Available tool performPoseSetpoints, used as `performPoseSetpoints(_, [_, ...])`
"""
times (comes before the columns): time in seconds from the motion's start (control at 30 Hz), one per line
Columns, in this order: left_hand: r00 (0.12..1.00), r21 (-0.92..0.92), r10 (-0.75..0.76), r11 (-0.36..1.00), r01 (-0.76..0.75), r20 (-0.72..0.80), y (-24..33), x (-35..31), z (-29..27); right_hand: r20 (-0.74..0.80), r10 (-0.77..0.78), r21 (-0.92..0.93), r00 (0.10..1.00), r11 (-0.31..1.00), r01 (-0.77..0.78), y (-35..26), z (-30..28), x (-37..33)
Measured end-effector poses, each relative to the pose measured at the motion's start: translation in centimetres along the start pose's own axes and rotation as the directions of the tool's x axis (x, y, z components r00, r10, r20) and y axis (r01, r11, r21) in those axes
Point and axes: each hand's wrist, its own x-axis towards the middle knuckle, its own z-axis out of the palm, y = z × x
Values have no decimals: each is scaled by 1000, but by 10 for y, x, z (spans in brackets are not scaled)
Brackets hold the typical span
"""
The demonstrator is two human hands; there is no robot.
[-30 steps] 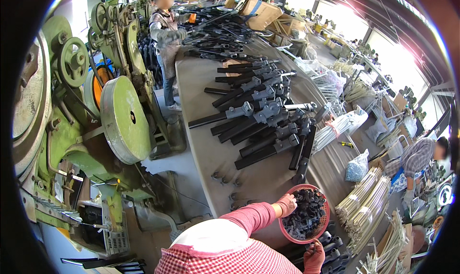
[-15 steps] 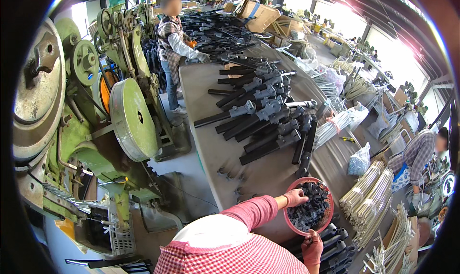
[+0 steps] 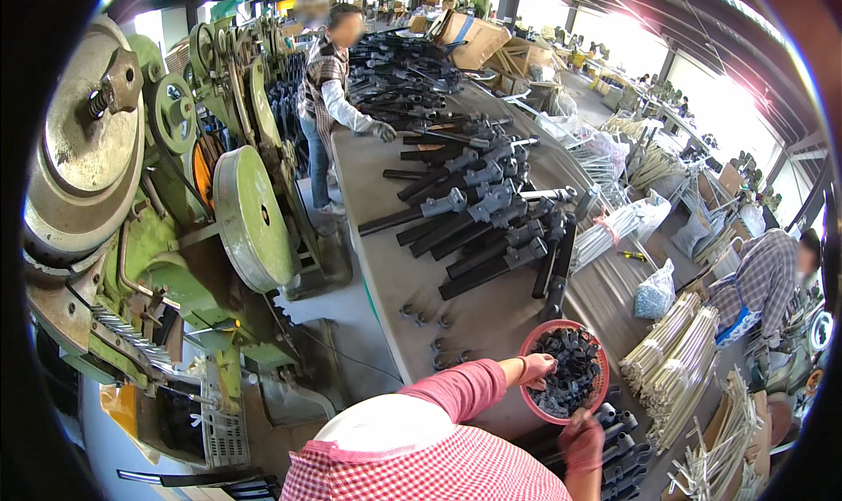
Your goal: The person assembles black plastic handles by inserting small metal pieces into them and placing the finished units on a table. The person also writes on a paper note and handles various small parts from a basket.
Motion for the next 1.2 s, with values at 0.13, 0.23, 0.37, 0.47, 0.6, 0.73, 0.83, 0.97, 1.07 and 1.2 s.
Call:
performPoseSetpoints(0.13, [1000, -108, -19, 994, 17, -19, -7, 13, 6, 374, -376, -57, 847, 903, 426, -124, 146, 18])
performPoseSetpoints(0.23, [996, -230, -3, 973, -17, -86, 0, 17, 9, 624, -476, 60, 620, 820, 570, -197, 230, -18])
performPoseSetpoints(0.37, [986, 23, 123, 992, -121, -116, 28, -12, 20, 757, -492, 171, 430, 785, 595, -187, 238, -60])
performPoseSetpoints(0.47, [951, -192, 306, 931, -310, -52, 50, -53, 30, 347, -518, -80, 782, 814, 575, -119, 200, -25])
performPoseSetpoints(0.6, [867, -265, 495, 831, -490, -52, 68, -101, 41, 133, -366, -208, 921, 898, 387, -35, 124, 10])
performPoseSetpoints(0.73, [854, 36, 495, 862, -506, 158, 56, -131, 55, 70, -379, -364, 923, 851, 377, 9, 61, 8])
performPoseSetpoints(0.83, [887, -6, 429, 901, -435, 170, 43, -140, 63, -26, -161, -109, 987, 982, 157, 17, 44, 1])
performPoseSetpoints(0.97, [841, 225, 455, 822, -523, 294, 34, -142, 59, -78, -186, -101, 979, 979, 178, 21, 47, -7])
performPoseSetpoints(1.07, [829, 420, 496, 715, -559, 258, 29, -150, 55, -50, -211, -97, 976, 974, 206, 27, 54, -14])
performPoseSetpoints(1.2, [838, 127, 513, 833, -538, 187, 28, -165, 52, 37, -123, -73, 992, 989, 125, 28, 61, -24])
